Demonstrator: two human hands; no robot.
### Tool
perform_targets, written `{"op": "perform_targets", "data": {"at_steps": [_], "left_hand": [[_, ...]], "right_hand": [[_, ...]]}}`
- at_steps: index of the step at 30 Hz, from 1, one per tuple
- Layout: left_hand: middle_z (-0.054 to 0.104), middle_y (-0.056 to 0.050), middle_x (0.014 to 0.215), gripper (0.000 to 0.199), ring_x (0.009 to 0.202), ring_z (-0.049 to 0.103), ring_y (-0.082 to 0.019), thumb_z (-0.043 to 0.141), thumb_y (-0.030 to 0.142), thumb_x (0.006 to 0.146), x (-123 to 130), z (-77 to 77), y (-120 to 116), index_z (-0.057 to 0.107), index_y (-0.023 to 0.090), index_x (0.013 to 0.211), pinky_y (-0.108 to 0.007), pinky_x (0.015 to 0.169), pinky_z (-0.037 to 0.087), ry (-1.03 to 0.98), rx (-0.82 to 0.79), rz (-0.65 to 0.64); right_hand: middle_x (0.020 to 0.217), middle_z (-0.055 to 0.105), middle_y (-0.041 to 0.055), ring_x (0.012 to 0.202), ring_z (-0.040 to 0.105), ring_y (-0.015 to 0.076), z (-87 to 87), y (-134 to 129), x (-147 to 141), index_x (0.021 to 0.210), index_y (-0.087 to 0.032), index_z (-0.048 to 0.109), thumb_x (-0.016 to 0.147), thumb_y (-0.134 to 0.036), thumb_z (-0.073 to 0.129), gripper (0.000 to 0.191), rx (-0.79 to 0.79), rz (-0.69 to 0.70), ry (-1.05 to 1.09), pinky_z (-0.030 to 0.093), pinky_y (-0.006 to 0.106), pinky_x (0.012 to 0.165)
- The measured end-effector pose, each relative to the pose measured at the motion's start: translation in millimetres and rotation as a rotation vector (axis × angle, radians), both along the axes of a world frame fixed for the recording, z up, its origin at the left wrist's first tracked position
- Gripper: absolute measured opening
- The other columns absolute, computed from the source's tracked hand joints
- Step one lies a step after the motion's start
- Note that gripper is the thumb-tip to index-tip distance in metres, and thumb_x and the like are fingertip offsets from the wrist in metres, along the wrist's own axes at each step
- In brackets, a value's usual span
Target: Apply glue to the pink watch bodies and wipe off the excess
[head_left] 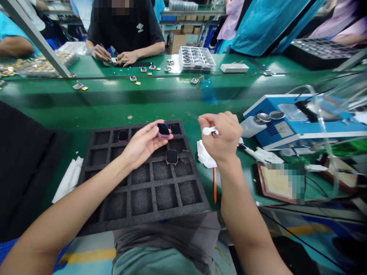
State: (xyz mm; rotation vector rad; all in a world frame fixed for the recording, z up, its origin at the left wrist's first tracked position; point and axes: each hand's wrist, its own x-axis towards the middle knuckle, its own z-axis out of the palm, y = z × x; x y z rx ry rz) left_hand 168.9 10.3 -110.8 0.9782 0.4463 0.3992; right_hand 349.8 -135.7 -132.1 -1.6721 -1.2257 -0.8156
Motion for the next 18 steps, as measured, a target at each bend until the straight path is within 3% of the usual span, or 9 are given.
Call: {"op": "perform_targets", "data": {"at_steps": [5, 6, 8, 10, 13, 16, 18], "left_hand": [[0.08, -0.012, 0.101, 0.021, 0.097, 0.08, -0.02, 0.051, 0.008, 0.1, -2, 10.6, 17, 0.057, 0.012, 0.12, -0.036, 0.102, 0.059, 0.064, 0.029, 0.203], [0.079, -0.012, 0.101, 0.02, 0.098, 0.08, -0.02, 0.052, 0.007, 0.099, -4, 12.2, 19, 0.057, 0.012, 0.118, -0.037, 0.104, 0.058, 0.063, 0.036, 0.204], [0.079, -0.011, 0.102, 0.024, 0.102, 0.08, -0.02, 0.06, 0.005, 0.093, -8, 14.1, 22, 0.057, 0.013, 0.116, -0.038, 0.11, 0.056, 0.047, 0.062, 0.187], [0.079, -0.009, 0.103, 0.039, 0.104, 0.079, -0.019, 0.068, 0.0, 0.084, -13, 14.8, 24, 0.055, 0.014, 0.118, -0.037, 0.112, 0.054, 0.03, 0.105, 0.176], [0.08, -0.008, 0.104, 0.057, 0.104, 0.079, -0.019, 0.074, -0.006, 0.073, -17, 16.1, 24, 0.053, 0.016, 0.121, -0.035, 0.109, 0.056, 0.016, 0.168, 0.177], [0.08, -0.008, 0.104, 0.056, 0.103, 0.079, -0.019, 0.077, -0.003, 0.072, -20, 19.2, 22, 0.053, 0.016, 0.119, -0.033, 0.103, 0.059, 0.014, 0.224, 0.17], [0.08, -0.009, 0.102, 0.052, 0.101, 0.079, -0.019, 0.079, 0.001, 0.073, -20, 21.8, 20, 0.055, 0.015, 0.118, -0.033, 0.099, 0.061, 0.023, 0.273, 0.161]], "right_hand": [[0.088, 0.078, 0.0084, 0.086, 0.064, 0.0231, -6.3, 7, 1, 0.092, -0.019, 0.08, 0.095, -0.022, 0.056, 0.025, -0.756, 0.05, 0.083, 0.033, 0.037, 0.077], [0.091, 0.079, 0.0088, 0.086, 0.065, 0.0234, -6.2, 8, -2, 0.093, -0.019, 0.081, 0.093, -0.022, 0.058, 0.023, -0.866, 0.084, 0.101, 0.034, 0.037, 0.077], [0.09, 0.08, 0.008, 0.082, 0.068, 0.0223, -4.9, 7, -6, 0.09, -0.02, 0.082, 0.092, -0.027, 0.062, 0.022, -0.938, 0.148, 0.154, 0.037, 0.035, 0.076], [0.087, 0.08, 0.0066, 0.079, 0.069, 0.0208, -3.0, 3, -4, 0.087, -0.02, 0.082, 0.092, -0.037, 0.064, 0.025, -0.787, 0.168, 0.246, 0.04, 0.033, 0.074], [0.079, 0.075, 0.0058, 0.071, 0.065, 0.0177, -1.9, -7, 12, 0.085, -0.019, 0.08, 0.092, -0.045, 0.063, 0.032, -0.344, 0.066, 0.403, 0.042, 0.031, 0.068], [0.065, 0.063, 0.0026, 0.057, 0.05, 0.0127, -6.3, -13, 39, 0.085, -0.017, 0.077, 0.091, -0.053, 0.064, 0.039, -0.006, -0.087, 0.479, 0.035, 0.03, 0.059], [0.063, 0.056, 0.0006, 0.056, 0.044, 0.0114, -12.6, -12, 57, 0.088, -0.017, 0.075, 0.091, -0.06, 0.061, 0.045, 0.149, -0.112, 0.517, 0.032, 0.029, 0.058]]}}
